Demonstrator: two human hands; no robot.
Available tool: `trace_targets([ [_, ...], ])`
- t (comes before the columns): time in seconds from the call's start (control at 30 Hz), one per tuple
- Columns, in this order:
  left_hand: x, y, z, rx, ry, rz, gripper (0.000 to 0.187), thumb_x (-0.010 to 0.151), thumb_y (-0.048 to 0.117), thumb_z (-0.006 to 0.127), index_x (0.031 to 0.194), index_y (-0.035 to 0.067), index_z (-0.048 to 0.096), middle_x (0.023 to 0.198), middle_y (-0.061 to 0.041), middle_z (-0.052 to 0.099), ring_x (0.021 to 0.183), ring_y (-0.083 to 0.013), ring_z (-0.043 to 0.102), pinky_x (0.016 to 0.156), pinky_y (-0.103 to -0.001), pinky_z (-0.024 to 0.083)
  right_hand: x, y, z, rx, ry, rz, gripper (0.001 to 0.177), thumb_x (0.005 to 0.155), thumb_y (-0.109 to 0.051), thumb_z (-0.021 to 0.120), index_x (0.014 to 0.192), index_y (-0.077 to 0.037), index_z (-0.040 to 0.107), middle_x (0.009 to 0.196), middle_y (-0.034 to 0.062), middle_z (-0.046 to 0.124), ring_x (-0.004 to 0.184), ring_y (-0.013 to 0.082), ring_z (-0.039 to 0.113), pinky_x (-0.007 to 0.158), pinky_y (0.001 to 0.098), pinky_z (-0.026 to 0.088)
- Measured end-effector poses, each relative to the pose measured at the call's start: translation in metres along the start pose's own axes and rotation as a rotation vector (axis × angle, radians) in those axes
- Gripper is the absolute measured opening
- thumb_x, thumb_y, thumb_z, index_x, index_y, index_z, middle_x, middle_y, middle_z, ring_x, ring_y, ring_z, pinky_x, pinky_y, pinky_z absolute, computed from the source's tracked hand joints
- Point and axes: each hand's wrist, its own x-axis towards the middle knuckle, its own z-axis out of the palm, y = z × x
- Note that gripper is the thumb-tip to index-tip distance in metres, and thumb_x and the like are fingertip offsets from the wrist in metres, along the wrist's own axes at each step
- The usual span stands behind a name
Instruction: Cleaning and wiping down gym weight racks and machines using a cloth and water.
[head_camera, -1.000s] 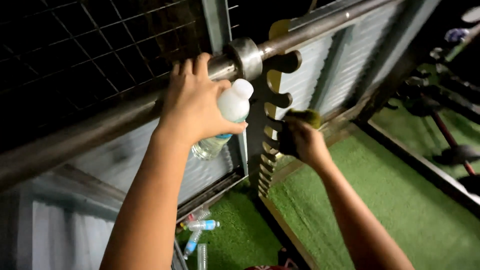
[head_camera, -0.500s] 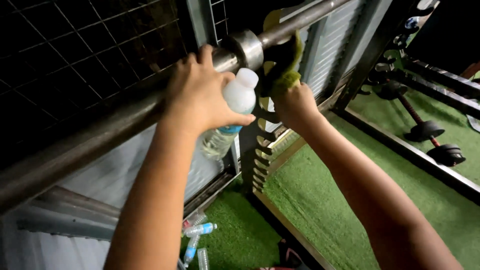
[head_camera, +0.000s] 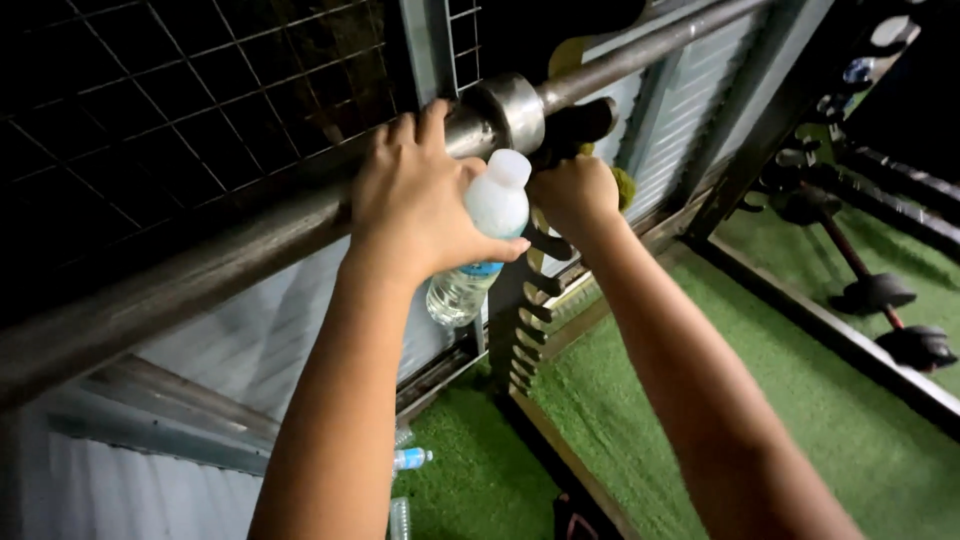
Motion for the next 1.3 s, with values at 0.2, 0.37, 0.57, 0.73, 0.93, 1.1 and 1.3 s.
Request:
trace_targets([
  [0.2,0.001,-0.004,0.002,0.052,-0.012,0.034,0.078,0.042,0.075,0.089,0.101,0.024,0.082,0.147,-0.021,0.044,0.13,-0.0419,0.046,0.113,-0.05,0.033,-0.03,-0.01,-0.007,0.348,0.472,0.245,0.013,0.084,-0.03,0.072,0.091,-0.025,0.083,0.084,0.0102,0.073,0.08,0.0343,0.07,0.063,0.0463,0.056],
  [0.37,0.0,-0.002,0.002,0.053,-0.008,0.041,0.084,0.041,0.076,0.09,0.104,0.021,0.081,0.146,-0.022,0.044,0.13,-0.043,0.045,0.111,-0.051,0.033,-0.063,-0.018,-0.01,0.677,0.814,0.246,0.021,0.094,-0.016,0.072,0.114,-0.014,0.078,0.106,0.015,0.069,0.097,0.0391,0.067,0.082,0.0461,0.055],
  [0.57,0.0,0.002,-0.001,0.07,-0.037,0.022,0.08,0.044,0.075,0.089,0.105,0.024,0.082,0.15,-0.02,0.042,0.133,-0.0429,0.043,0.117,-0.052,0.029,-0.095,-0.002,-0.033,1.231,0.348,0.64,0.026,0.103,-0.02,0.059,0.124,-0.014,0.073,0.102,0.0185,0.077,0.091,0.025,0.076,0.084,0.0385,0.06],
  [0.73,0.001,0.001,0.001,0.07,-0.027,0.031,0.082,0.041,0.076,0.09,0.104,0.023,0.082,0.15,-0.022,0.04,0.134,-0.045,0.04,0.115,-0.051,0.028,-0.092,0.016,-0.07,1.134,0.996,0.2,0.039,0.106,-0.007,0.043,0.14,-0.003,0.06,0.136,0.0226,0.067,0.129,0.0262,0.063,0.112,0.0411,0.047],
  [0.93,0.001,0.004,-0.002,0.112,-0.067,0.025,0.08,0.043,0.077,0.089,0.1,0.021,0.082,0.152,-0.021,0.038,0.136,-0.0429,0.039,0.116,-0.049,0.029,-0.047,0.02,-0.066,0.91,0.634,0.147,0.039,0.108,-0.014,0.057,0.146,-0.009,0.059,0.13,0.0224,0.069,0.115,0.0395,0.067,0.097,0.0481,0.053],
  [1.1,0.0,0.005,-0.004,0.102,-0.082,-0.012,0.081,0.042,0.074,0.09,0.104,0.023,0.081,0.151,-0.02,0.038,0.135,-0.0431,0.039,0.115,-0.05,0.03,-0.036,0.018,-0.08,0.584,0.765,0.094,0.046,0.104,-0.019,0.066,0.146,-0.008,0.053,0.122,0.0266,0.069,0.102,0.0471,0.066,0.083,0.0537,0.055],
  [1.3,-0.001,0.005,-0.001,0.07,-0.041,0.017,0.083,0.04,0.075,0.091,0.103,0.023,0.082,0.15,-0.02,0.039,0.134,-0.0416,0.04,0.115,-0.05,0.03,-0.023,0.031,-0.1,0.455,0.387,0.509,0.033,0.098,-0.038,0.07,0.107,-0.006,0.072,0.081,0.0218,0.072,0.071,0.0442,0.07,0.064,0.0531,0.057],
])
